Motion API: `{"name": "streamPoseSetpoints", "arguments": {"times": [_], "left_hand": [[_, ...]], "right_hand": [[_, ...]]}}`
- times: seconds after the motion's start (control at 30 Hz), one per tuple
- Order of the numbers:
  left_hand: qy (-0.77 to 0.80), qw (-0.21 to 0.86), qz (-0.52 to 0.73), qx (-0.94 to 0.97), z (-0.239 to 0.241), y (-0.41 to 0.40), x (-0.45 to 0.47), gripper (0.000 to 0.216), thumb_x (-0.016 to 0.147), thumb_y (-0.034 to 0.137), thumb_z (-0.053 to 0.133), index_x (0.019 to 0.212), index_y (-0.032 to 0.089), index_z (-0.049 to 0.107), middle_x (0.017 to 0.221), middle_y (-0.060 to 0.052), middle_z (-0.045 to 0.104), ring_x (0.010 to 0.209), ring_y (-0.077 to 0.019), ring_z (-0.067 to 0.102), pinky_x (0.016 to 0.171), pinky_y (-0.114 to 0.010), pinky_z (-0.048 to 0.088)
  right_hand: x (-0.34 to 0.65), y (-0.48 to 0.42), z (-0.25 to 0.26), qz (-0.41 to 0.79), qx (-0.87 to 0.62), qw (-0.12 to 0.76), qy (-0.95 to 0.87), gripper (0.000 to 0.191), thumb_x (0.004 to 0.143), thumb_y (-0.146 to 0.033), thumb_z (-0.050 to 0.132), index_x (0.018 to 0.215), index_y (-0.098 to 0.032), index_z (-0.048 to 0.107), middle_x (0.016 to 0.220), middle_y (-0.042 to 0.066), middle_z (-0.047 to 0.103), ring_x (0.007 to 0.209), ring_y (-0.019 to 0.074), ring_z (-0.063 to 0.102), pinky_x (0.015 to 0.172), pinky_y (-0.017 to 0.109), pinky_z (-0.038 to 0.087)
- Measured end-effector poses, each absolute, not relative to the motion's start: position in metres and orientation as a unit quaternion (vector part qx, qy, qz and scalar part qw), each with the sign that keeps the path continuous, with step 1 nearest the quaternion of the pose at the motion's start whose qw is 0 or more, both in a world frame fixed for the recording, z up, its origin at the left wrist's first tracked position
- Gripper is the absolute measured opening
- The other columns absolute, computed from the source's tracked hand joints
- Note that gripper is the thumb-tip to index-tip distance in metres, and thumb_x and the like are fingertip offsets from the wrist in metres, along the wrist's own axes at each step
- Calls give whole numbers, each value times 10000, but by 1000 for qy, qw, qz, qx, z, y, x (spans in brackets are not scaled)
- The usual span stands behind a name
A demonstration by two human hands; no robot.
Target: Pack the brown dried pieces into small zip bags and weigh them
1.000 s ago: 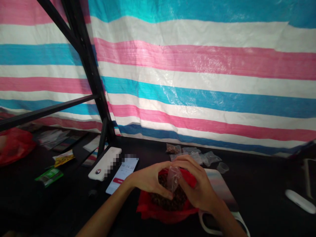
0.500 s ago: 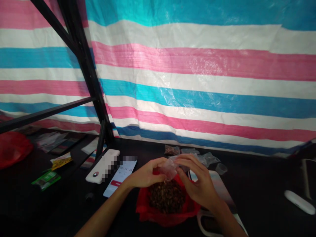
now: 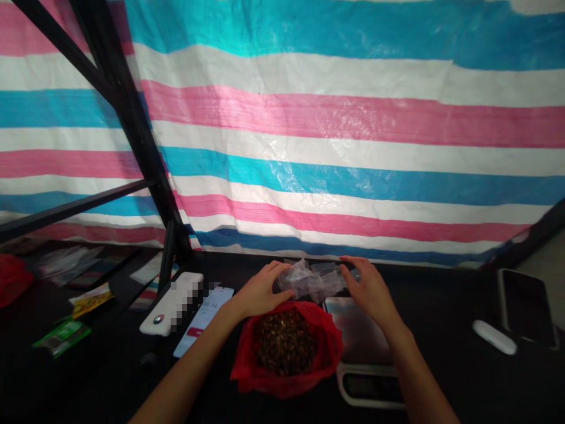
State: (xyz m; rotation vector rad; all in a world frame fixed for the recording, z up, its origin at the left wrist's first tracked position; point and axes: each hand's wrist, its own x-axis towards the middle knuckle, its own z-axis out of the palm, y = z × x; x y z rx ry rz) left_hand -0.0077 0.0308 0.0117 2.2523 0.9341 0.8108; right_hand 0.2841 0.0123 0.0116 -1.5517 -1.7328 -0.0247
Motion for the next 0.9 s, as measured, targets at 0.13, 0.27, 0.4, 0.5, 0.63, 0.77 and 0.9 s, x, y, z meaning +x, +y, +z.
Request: {"name": "streamPoseSetpoints", "arguments": {"times": [0.13,0.27,0.4,0.5,0.63,0.77,0.9], "left_hand": [[323,245,170,898,20,42,32,687,845,440,722,1459,281,458,1408,-109,535,1159,-295,645,1033,-409,490],[348,214,65,911,11,55,74,640,836,374,734,1424,263,507,1330,-153,579,1086,-356,680,960,-466,523],[365,212,71,904,3,70,101,553,855,351,678,1363,172,554,1300,-215,584,1092,-405,662,928,-512,527],[347,223,81,907,2,80,106,570,764,289,743,1303,182,591,1251,-165,627,1206,-403,596,992,-482,507],[346,233,114,902,4,87,97,869,642,237,814,1437,200,465,1385,-156,518,1260,-367,565,1064,-446,471],[363,221,162,891,9,81,84,838,737,277,756,1489,209,392,1426,-168,418,1285,-332,535,1091,-440,445],[368,189,201,888,11,71,84,595,866,304,641,1420,157,481,1330,-181,477,1302,-342,457,1124,-477,396]], "right_hand": [[295,14,11,-21,-635,392,-666,417,958,-442,435,1129,-164,695,1134,152,709,1084,293,653,991,455,488],[298,15,8,-13,-646,351,-678,383,969,-410,417,979,-177,720,1012,123,735,990,271,670,929,405,503],[297,12,6,-5,-648,288,-705,366,985,-377,430,938,-202,748,1020,85,755,981,249,678,896,362,495],[295,8,6,-11,-659,245,-711,348,988,-370,464,972,-203,769,1040,87,762,1013,257,677,926,372,471],[299,7,11,-24,-681,212,-701,350,1002,-364,455,1049,-214,768,1127,84,752,1096,272,652,970,385,444],[322,5,15,-39,-739,201,-641,360,990,-335,436,1116,-200,745,1196,141,711,1092,315,648,901,410,472],[355,0,13,-23,-800,188,-570,351,970,-303,438,1058,-156,745,1019,176,734,933,296,711,779,365,496]]}}
